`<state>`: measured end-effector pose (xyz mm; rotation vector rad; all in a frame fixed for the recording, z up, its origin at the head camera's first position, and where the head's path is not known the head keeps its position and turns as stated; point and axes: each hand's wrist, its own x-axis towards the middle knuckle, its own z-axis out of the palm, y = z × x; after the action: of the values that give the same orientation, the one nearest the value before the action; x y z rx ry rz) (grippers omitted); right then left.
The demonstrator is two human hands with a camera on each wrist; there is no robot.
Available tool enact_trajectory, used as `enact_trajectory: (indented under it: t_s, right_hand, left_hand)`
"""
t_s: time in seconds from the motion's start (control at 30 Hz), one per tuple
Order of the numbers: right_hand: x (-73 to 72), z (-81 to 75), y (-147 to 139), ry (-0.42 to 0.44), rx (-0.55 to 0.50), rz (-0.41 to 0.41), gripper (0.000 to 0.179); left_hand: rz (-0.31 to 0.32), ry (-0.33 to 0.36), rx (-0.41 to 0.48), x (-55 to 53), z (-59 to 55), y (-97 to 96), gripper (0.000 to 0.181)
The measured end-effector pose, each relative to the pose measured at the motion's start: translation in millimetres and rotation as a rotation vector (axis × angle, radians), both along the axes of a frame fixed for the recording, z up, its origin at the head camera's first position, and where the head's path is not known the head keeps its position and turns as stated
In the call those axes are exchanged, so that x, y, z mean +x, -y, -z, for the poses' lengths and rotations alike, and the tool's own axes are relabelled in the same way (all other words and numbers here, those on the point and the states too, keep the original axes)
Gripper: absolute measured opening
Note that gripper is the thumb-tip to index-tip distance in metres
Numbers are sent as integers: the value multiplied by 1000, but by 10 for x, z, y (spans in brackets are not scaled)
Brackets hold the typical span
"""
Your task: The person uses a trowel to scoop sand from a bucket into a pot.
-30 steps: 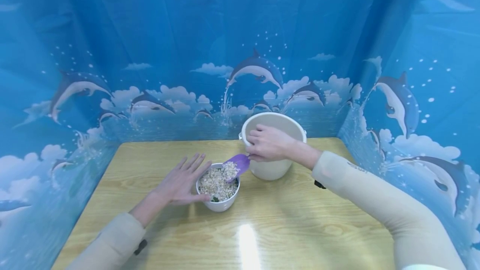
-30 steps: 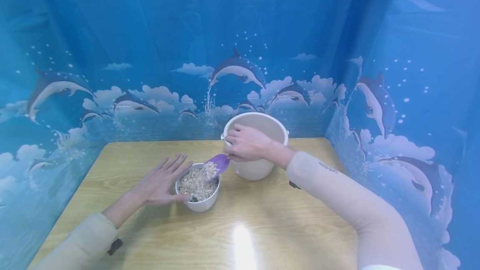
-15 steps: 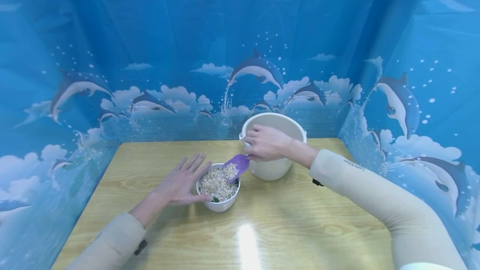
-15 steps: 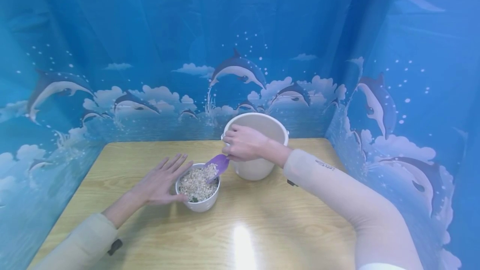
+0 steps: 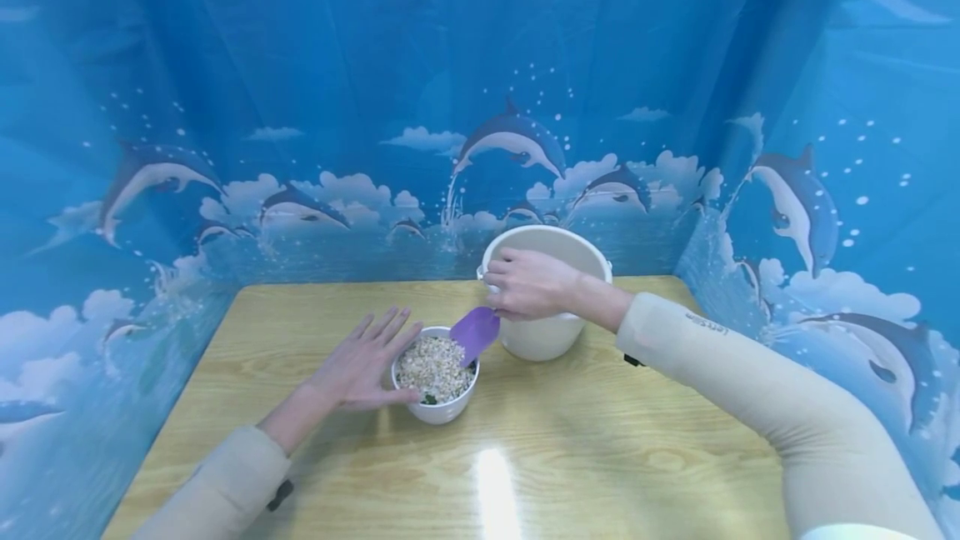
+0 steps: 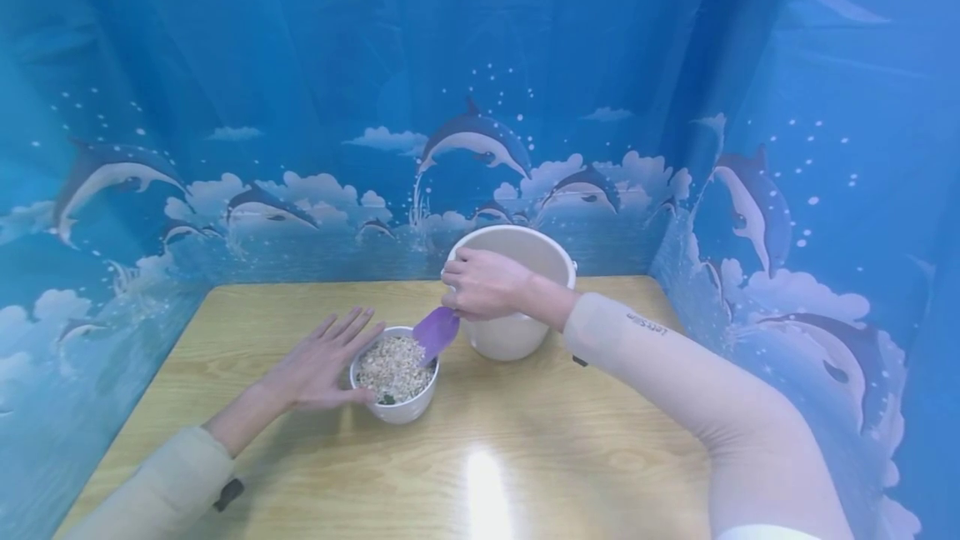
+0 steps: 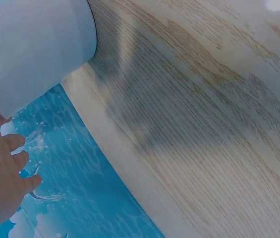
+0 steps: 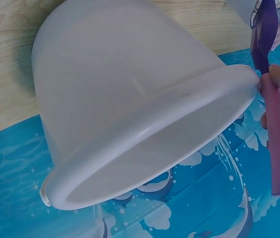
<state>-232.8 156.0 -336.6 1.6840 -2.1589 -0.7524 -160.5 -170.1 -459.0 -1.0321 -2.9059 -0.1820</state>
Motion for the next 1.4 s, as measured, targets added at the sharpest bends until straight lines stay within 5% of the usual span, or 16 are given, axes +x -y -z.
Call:
enact_trajectory:
  t_s: [0.53,1.4]
  right_hand:
    - [34,-98,-54,-47,41,11,30]
    - [18,-235,-518,-41,-193,-9,19]
  left_hand:
    - [-4,7,-2,25,-21,-4,108]
    - [-3,4,19,27,-29,-1,107]
